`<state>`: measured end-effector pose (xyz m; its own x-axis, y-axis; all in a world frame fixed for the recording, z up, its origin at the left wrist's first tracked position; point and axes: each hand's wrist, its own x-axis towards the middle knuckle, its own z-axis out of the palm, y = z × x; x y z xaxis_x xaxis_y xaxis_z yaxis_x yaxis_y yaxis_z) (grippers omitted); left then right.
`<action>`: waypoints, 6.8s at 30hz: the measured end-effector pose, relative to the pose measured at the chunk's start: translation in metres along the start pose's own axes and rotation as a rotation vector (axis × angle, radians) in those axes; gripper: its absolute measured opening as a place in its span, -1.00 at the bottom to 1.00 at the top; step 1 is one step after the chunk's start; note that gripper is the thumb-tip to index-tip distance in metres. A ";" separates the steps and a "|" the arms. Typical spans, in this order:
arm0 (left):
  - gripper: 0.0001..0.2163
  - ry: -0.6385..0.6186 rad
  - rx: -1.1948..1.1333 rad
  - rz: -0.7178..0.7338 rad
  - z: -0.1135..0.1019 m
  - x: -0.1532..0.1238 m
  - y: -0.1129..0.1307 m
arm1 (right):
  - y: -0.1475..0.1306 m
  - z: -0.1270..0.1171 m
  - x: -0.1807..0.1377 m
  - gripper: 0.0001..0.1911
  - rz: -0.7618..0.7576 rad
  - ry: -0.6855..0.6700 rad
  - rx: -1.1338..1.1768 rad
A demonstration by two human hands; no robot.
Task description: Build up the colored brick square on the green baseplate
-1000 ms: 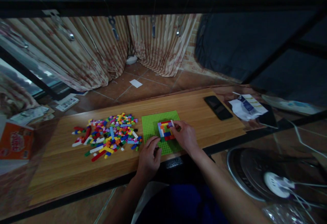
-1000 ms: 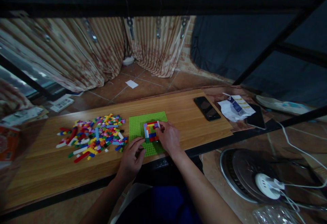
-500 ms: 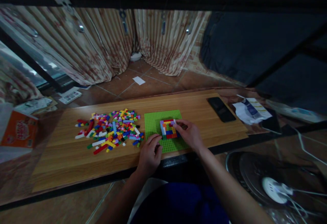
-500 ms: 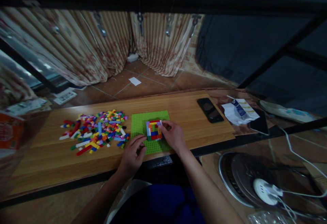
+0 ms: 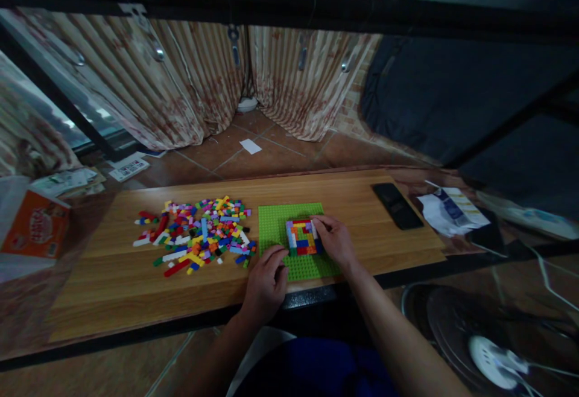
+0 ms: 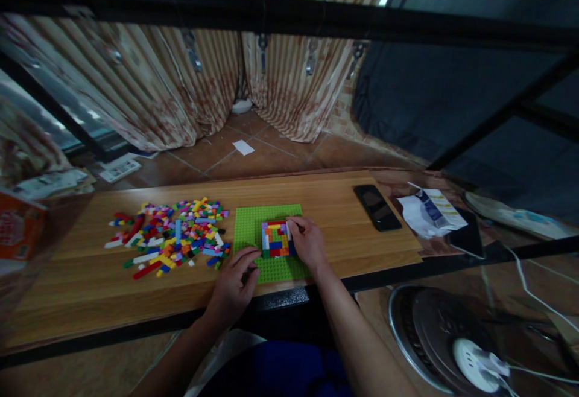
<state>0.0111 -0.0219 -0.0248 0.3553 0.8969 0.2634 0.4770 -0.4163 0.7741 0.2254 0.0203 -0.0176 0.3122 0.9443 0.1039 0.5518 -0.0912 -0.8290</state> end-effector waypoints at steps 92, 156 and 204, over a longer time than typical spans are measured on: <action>-0.75 0.023 -0.106 -0.211 -0.024 -0.007 0.007 | -0.018 -0.028 -0.066 -0.62 0.230 0.071 0.172; -0.83 0.131 -0.076 -0.080 -0.033 -0.022 -0.004 | -0.005 -0.018 -0.034 -0.62 0.102 0.093 0.162; -0.83 0.089 -0.066 -0.294 -0.081 -0.045 -0.024 | -0.089 0.102 -0.073 -0.78 -0.375 -0.219 0.110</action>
<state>-0.0815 -0.0407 -0.0085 0.1369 0.9881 0.0698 0.4949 -0.1293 0.8593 0.0746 -0.0077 -0.0076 -0.0712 0.9514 0.2995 0.5065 0.2932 -0.8109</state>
